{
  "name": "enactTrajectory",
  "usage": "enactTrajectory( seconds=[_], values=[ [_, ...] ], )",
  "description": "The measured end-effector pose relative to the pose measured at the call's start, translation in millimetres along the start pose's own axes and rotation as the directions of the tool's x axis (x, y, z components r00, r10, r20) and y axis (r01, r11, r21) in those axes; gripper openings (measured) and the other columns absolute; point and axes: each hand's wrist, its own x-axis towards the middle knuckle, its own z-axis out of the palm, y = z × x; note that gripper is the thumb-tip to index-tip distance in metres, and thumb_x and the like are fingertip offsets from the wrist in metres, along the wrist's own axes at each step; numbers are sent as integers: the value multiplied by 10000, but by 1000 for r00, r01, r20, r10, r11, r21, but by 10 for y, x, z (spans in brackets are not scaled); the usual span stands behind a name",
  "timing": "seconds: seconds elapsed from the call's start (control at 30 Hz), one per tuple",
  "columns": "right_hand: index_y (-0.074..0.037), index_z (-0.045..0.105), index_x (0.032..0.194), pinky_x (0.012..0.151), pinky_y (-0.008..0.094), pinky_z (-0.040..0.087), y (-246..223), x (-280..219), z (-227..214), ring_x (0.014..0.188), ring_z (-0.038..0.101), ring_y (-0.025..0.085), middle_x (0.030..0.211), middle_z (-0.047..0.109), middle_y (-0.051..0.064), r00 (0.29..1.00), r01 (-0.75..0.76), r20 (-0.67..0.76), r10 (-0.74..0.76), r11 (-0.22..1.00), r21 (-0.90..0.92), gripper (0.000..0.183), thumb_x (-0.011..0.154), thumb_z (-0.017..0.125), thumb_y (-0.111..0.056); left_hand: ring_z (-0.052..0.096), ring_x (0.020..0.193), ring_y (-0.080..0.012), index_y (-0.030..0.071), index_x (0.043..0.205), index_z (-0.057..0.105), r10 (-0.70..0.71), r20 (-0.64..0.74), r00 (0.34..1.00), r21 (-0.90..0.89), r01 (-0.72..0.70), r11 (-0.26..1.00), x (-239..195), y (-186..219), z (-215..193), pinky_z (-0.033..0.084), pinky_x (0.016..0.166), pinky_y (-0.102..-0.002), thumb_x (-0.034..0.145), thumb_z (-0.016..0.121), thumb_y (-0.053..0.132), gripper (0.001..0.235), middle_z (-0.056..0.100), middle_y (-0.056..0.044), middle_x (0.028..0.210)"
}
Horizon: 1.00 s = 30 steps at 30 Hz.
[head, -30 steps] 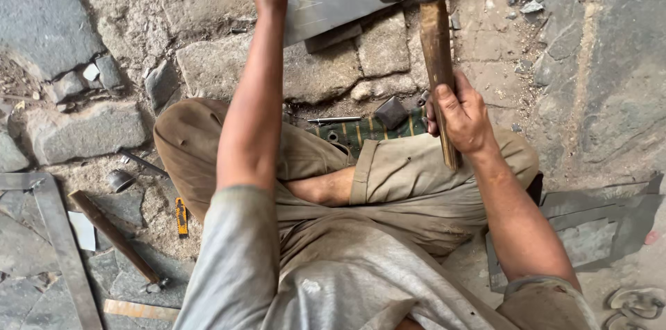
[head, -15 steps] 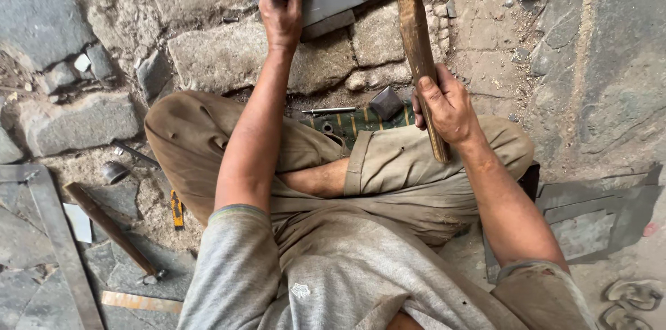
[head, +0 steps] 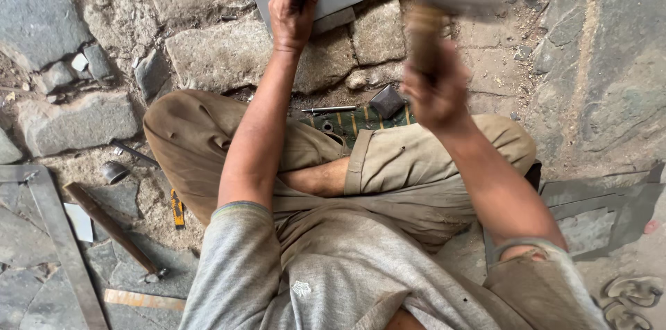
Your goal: The person sits on the ground and uses a hammer and a metal punch to create indentations along the edge of a flat metal sheet. They repeatedly position the punch and strike it with the hammer, occasionally adjusting the sheet's position.
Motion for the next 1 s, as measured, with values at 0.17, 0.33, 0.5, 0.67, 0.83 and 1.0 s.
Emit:
enactTrajectory(
  seconds=[0.17, 0.33, 0.5, 0.67, 0.83, 1.0],
  values=[
    [-44, 484, 1167, 393, 313, 539, 88, 147, -51, 492, 571, 150, 704, 559, 35, 755, -547, 340, 560, 825, -145, 520, 1061, 391, -544, 789, 916, -152, 134, 1244, 586, -143, 28, 989, -288, 145, 947, 22, 22, -99, 664, 817, -325, 1047, 718, 345, 317, 765, -69, 1027],
    [-48, 489, 1200, 454, 283, 578, 0, -412, -329, 531, 615, 125, 735, 600, 27, 800, -582, 271, 535, 802, 136, 557, 1045, 395, -575, 794, 970, -203, 85, 1335, 483, -213, 95, 972, -465, 232, 854, -3, 94, -238, 671, 833, -377, 1043, 695, 377, 464, 728, -108, 1089],
    [-44, 520, 1194, 476, 271, 535, -111, -707, -374, 564, 603, 121, 758, 594, 34, 751, -660, 236, 617, 711, 241, 534, 1067, 452, -558, 814, 893, -195, 94, 1271, 558, -228, 187, 956, -236, 269, 934, -16, 88, -244, 702, 804, -343, 1018, 725, 395, 426, 798, -87, 1025],
    [-57, 527, 1233, 493, 258, 532, -111, -639, -334, 578, 603, 112, 775, 596, 38, 771, -635, 209, 601, 708, 308, 506, 1080, 457, -534, 809, 923, -201, 104, 1269, 553, -179, 172, 969, -267, 221, 938, -30, 137, -273, 694, 836, -343, 1026, 736, 376, 408, 803, -77, 1045],
    [-43, 496, 1258, 522, 289, 599, -177, -671, -460, 676, 635, 135, 895, 601, 52, 918, -393, 148, 368, 795, 463, 480, 1112, 522, -500, 801, 946, -210, 103, 1241, 569, -105, 156, 982, -242, 141, 960, -10, 246, -294, 681, 855, -355, 1039, 737, 319, 341, 794, -75, 1053],
    [-45, 508, 1255, 465, 286, 535, -172, -442, -191, 549, 543, 130, 712, 525, 9, 992, -63, -65, 103, 893, 446, 473, 1092, 560, -485, 804, 846, -208, 117, 1134, 631, -36, 253, 967, -125, 69, 990, -64, 280, -316, 636, 766, -326, 1052, 742, 307, 235, 779, -57, 1015]
  ],
)
